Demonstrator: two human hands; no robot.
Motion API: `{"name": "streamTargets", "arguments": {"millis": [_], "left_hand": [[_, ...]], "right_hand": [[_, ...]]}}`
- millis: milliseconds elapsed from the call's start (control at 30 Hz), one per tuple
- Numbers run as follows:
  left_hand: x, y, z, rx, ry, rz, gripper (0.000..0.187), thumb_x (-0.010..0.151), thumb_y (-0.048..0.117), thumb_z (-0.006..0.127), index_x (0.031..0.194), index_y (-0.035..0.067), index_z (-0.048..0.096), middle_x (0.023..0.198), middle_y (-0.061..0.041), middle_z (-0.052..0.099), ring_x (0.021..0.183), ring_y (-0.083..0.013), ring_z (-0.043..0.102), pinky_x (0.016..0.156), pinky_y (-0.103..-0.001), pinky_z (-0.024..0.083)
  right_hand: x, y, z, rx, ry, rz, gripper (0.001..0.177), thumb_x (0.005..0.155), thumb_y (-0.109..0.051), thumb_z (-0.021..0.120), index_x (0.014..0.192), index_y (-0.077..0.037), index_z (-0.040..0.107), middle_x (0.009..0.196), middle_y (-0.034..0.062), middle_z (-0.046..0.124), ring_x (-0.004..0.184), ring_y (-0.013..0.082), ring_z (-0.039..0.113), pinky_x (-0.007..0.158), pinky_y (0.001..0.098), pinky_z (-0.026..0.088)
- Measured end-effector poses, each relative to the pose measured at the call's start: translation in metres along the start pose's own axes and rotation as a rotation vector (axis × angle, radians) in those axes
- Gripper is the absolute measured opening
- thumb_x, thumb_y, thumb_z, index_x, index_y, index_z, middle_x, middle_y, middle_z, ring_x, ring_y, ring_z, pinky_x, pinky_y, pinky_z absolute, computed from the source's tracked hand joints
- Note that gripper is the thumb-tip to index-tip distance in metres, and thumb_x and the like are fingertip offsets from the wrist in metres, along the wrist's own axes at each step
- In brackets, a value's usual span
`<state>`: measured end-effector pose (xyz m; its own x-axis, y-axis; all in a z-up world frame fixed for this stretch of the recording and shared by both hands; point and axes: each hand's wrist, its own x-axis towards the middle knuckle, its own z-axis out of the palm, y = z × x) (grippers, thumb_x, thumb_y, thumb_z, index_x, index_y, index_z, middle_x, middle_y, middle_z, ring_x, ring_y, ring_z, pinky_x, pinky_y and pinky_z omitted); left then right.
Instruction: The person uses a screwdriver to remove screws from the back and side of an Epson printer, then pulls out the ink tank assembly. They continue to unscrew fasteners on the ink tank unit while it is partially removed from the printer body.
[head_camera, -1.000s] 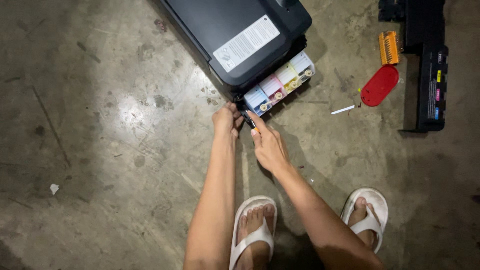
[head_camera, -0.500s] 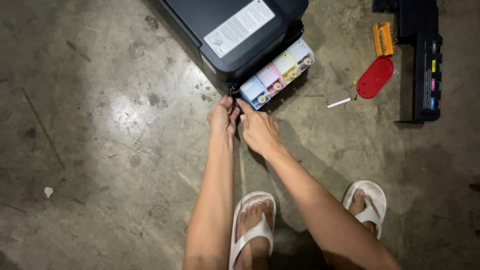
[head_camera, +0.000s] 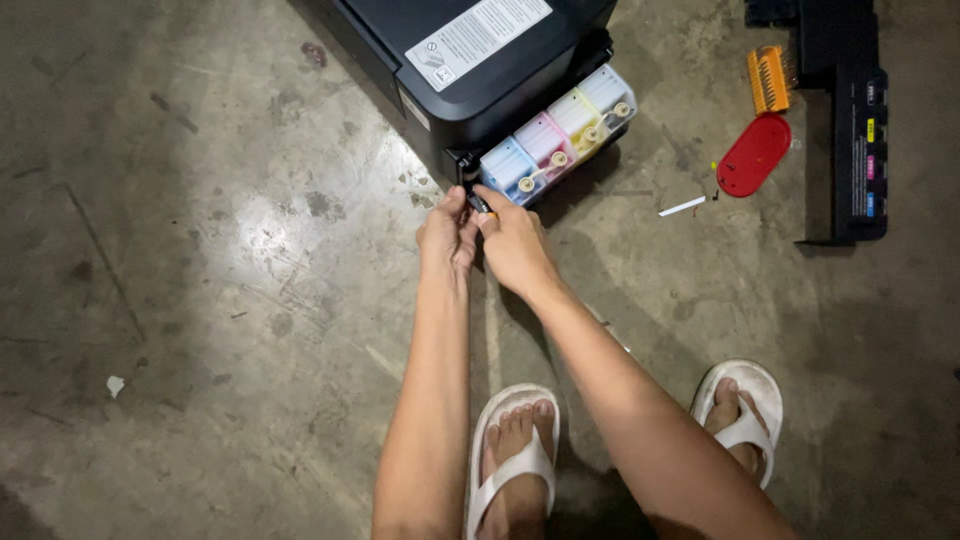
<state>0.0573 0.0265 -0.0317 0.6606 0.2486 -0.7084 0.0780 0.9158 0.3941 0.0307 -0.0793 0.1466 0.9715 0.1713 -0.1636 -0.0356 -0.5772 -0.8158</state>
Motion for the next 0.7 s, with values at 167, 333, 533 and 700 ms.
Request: {"name": "streamTargets", "arguments": {"millis": [167,333,533,700], "left_hand": [[0.008,0.002,-0.002,-0.063,-0.038,-0.032,0.025,0.092,0.0,0.071,0.115,-0.004,0.065,0.098,-0.01,0.068,0.085,-0.0203,0.066,0.075,-0.035,0.059],[0.002,0.014,0.003,-0.085,-0.11,-0.054,0.017,0.093,0.002,0.069,0.106,-0.006,0.065,0.096,-0.013,0.068,0.087,-0.0236,0.067,0.078,-0.035,0.062],[-0.012,0.027,0.019,-0.11,-0.13,-0.059,0.011,0.093,0.003,0.069,0.101,-0.004,0.065,0.093,-0.014,0.068,0.083,-0.0228,0.068,0.074,-0.033,0.063],[-0.016,0.032,0.026,-0.125,-0.127,-0.045,0.011,0.093,0.002,0.07,0.099,-0.005,0.064,0.092,-0.014,0.068,0.082,-0.0229,0.068,0.073,-0.033,0.063]], "right_hand": [[-0.004,-0.028,-0.024,0.14,-0.195,0.44,0.044,0.099,-0.013,0.055,0.141,-0.013,0.064,0.107,0.0346,0.071,0.101,0.0517,0.067,0.087,0.0541,0.053],[-0.013,-0.042,-0.043,-0.049,-0.082,-0.036,0.04,0.095,-0.016,0.059,0.133,-0.008,0.066,0.117,0.0235,0.071,0.113,0.0392,0.068,0.096,0.0439,0.051],[-0.014,-0.054,-0.039,-0.206,-0.113,0.086,0.043,0.096,-0.018,0.054,0.137,-0.016,0.062,0.115,0.0249,0.07,0.112,0.0416,0.065,0.097,0.0491,0.05],[-0.016,-0.064,-0.044,-0.217,-0.115,0.092,0.044,0.095,-0.019,0.054,0.138,-0.019,0.062,0.114,0.0243,0.07,0.112,0.0412,0.065,0.097,0.0495,0.049]]}}
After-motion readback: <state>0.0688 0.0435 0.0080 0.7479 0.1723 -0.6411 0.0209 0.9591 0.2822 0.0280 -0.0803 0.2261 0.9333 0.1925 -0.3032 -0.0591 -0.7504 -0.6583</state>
